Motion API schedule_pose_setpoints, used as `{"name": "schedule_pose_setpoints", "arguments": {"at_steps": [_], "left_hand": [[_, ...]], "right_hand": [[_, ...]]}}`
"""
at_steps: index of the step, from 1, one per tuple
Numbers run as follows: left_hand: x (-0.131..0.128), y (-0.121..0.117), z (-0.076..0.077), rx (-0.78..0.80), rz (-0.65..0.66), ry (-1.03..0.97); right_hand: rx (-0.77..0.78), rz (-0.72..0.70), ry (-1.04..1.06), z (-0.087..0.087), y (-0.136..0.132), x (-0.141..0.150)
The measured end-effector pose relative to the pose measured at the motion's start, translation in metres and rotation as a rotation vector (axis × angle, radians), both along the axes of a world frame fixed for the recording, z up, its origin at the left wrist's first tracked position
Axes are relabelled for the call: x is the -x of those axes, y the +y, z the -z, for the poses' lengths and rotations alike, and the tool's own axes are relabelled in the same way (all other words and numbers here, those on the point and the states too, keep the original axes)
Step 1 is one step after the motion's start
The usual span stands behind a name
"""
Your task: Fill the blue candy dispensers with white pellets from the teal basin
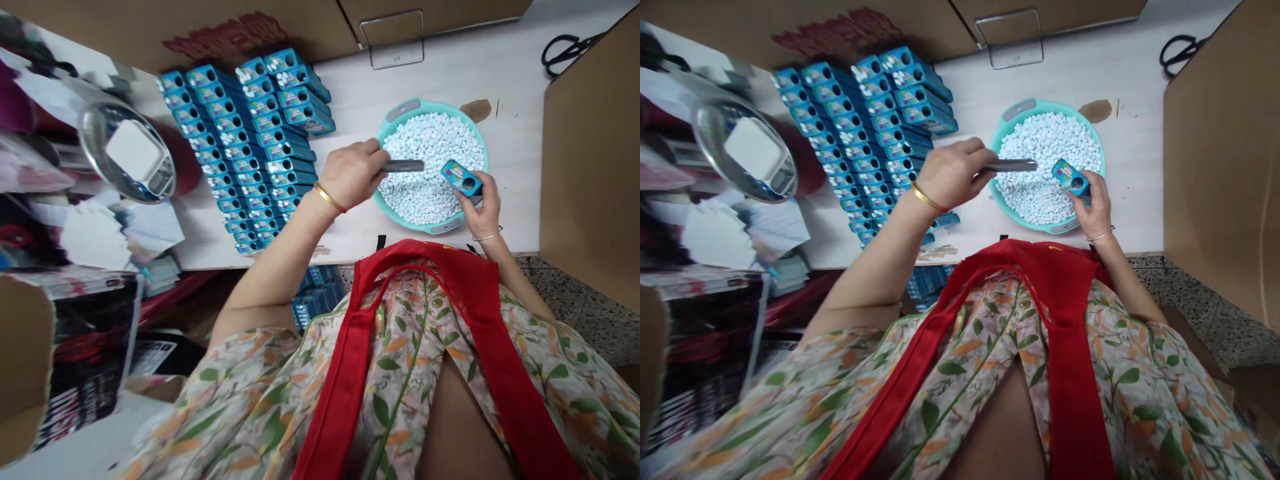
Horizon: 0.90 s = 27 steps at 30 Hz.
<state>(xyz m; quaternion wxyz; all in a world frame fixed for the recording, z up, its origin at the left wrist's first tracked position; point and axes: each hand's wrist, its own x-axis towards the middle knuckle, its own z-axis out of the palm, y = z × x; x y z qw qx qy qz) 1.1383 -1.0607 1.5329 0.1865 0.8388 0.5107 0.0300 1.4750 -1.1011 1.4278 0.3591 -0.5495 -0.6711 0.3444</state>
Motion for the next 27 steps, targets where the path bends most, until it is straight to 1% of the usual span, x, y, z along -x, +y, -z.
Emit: {"name": "schedule_pose_setpoints", "arguments": {"at_steps": [2,3,4,5,6,8,10,11,12,14,17,19,20,22,24,27], "left_hand": [[0.017,-0.01,0.049,0.118,-0.072,0.006],[0.018,-0.016,0.072,0.18,-0.098,0.006],[0.012,-0.021,0.091,0.232,-0.123,0.0],[0.0,-0.025,0.108,0.274,-0.142,-0.012],[-0.016,-0.027,0.12,0.308,-0.159,-0.028],[-0.054,-0.025,0.136,0.356,-0.184,-0.073],[-0.087,-0.018,0.144,0.38,-0.189,-0.121],[-0.098,-0.015,0.146,0.382,-0.185,-0.143],[-0.105,-0.012,0.148,0.381,-0.179,-0.162],[-0.105,-0.01,0.15,0.38,-0.162,-0.197],[-0.083,-0.014,0.147,0.378,-0.143,-0.262],[-0.064,-0.016,0.139,0.363,-0.125,-0.3],[-0.056,-0.017,0.132,0.35,-0.113,-0.314],[-0.043,-0.016,0.115,0.312,-0.084,-0.329],[-0.034,-0.013,0.092,0.263,-0.052,-0.333],[-0.026,-0.006,0.055,0.197,-0.003,-0.331]], "right_hand": [[0.02,0.079,0.039,-0.001,0.001,-0.009],[0.02,0.117,0.06,-0.001,0.001,-0.013],[0.014,0.149,0.078,-0.001,0.002,-0.017],[0.007,0.175,0.094,-0.001,0.002,-0.021],[-0.001,0.196,0.106,-0.001,0.003,-0.023],[-0.006,0.217,0.114,0.0,0.003,-0.027],[-0.003,0.211,0.099,0.001,0.003,-0.029],[-0.004,0.204,0.091,0.001,0.002,-0.03],[-0.005,0.196,0.085,0.001,0.001,-0.031],[-0.014,0.191,0.092,0.002,0.0,-0.031],[-0.032,0.199,0.103,0.002,-0.002,-0.032],[-0.033,0.199,0.087,0.002,-0.003,-0.032],[-0.03,0.198,0.078,0.002,-0.003,-0.032],[-0.023,0.19,0.063,0.001,-0.003,-0.032],[-0.016,0.162,0.041,-0.002,-0.003,-0.03],[-0.021,0.09,-0.018,-0.007,-0.001,-0.023]]}}
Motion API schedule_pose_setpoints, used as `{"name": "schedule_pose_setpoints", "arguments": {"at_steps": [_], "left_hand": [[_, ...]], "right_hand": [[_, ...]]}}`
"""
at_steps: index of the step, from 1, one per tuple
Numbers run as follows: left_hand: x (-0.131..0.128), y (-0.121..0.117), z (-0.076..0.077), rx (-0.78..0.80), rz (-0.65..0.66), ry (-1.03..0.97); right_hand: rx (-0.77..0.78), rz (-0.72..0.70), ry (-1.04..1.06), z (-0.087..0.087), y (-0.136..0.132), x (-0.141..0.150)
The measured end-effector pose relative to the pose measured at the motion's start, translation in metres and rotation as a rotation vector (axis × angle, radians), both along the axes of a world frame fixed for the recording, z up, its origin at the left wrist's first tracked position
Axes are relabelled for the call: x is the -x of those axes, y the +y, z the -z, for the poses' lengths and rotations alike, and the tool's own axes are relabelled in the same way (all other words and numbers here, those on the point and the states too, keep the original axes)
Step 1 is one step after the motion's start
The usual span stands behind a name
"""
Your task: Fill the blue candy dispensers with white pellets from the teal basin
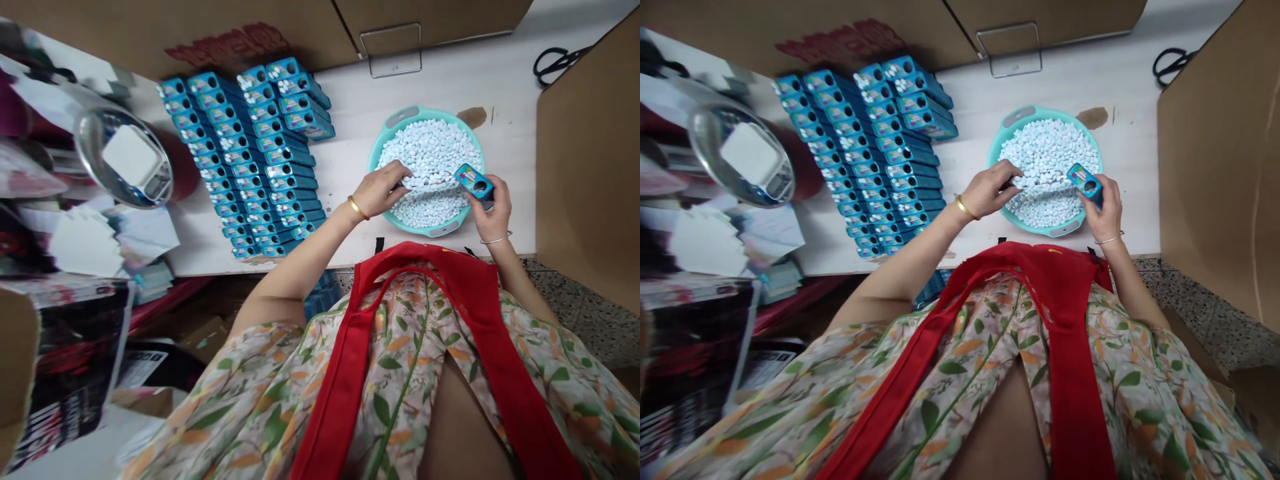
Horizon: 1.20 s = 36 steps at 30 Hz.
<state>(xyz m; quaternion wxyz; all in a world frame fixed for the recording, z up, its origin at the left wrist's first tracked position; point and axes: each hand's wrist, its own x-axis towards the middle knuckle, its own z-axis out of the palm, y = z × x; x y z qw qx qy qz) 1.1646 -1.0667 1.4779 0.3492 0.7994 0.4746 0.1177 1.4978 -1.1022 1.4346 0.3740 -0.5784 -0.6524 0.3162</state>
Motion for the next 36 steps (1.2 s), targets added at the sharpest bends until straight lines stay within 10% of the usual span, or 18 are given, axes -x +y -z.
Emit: {"name": "schedule_pose_setpoints", "arguments": {"at_steps": [12,18,27,36], "left_hand": [[-0.03,0.019,-0.099,-0.135,0.188,0.23],[-0.049,0.01,-0.121,-0.154,0.225,0.252],[-0.003,0.013,-0.119,-0.115,0.169,0.229],[-0.006,0.008,-0.026,-0.035,0.137,-0.095]], "right_hand": [[-0.065,-0.211,-0.049,0.003,0.006,0.036],[-0.053,-0.216,-0.054,0.008,0.007,0.042],[-0.055,-0.175,0.0,0.01,0.004,0.047],[-0.025,-0.177,0.132,0.013,-0.005,0.077]]}}
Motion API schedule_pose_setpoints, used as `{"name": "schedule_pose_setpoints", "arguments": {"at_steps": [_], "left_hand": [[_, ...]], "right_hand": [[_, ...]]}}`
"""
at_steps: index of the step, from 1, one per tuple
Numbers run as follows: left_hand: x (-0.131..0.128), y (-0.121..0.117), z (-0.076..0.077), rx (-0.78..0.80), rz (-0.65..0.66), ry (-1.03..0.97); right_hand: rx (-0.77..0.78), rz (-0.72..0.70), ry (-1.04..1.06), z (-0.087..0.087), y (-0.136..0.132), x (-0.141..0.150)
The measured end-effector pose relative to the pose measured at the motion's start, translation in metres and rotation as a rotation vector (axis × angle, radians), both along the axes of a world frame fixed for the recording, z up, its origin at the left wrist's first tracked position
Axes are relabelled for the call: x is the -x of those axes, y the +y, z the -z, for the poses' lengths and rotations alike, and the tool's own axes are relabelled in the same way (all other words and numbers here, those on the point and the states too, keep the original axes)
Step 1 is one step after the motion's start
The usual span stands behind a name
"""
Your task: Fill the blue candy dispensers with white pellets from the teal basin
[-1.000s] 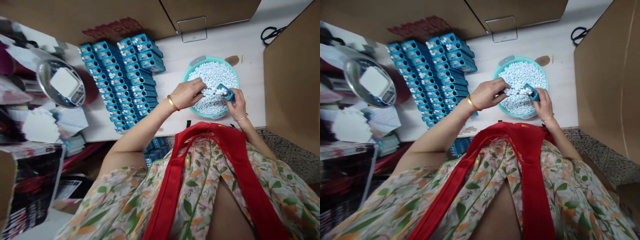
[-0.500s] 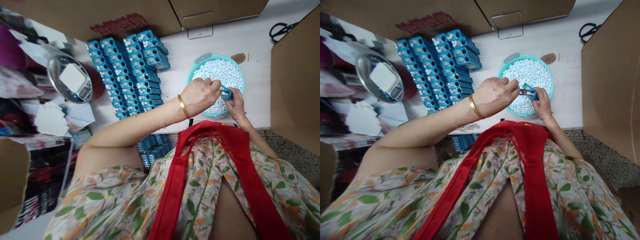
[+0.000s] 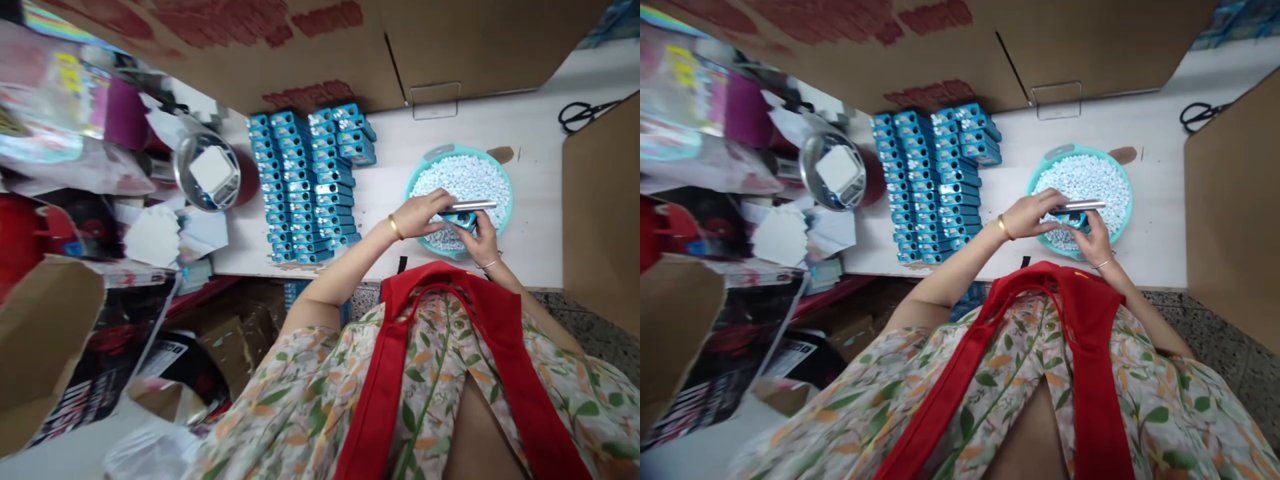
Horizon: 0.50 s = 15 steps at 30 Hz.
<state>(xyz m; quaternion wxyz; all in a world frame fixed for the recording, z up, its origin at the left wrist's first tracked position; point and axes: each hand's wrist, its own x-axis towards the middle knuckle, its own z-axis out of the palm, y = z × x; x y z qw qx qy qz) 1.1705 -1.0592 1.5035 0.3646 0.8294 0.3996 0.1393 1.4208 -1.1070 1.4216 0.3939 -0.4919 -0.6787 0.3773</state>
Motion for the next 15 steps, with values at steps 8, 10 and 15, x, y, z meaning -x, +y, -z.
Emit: {"name": "schedule_pose_setpoints", "arguments": {"at_steps": [8,10,15], "left_hand": [[0.095,0.018,-0.003,-0.101,-0.343,0.08],[0.134,0.022,-0.002,-0.094,-0.506,0.179],[0.203,0.051,0.052,-0.023,-0.629,0.27]], "right_hand": [[0.2,-0.112,-0.03,-0.056,0.004,0.0],[0.319,-0.172,-0.034,-0.099,0.002,-0.018],[0.241,-0.048,-0.103,-0.234,0.006,-0.07]]}}
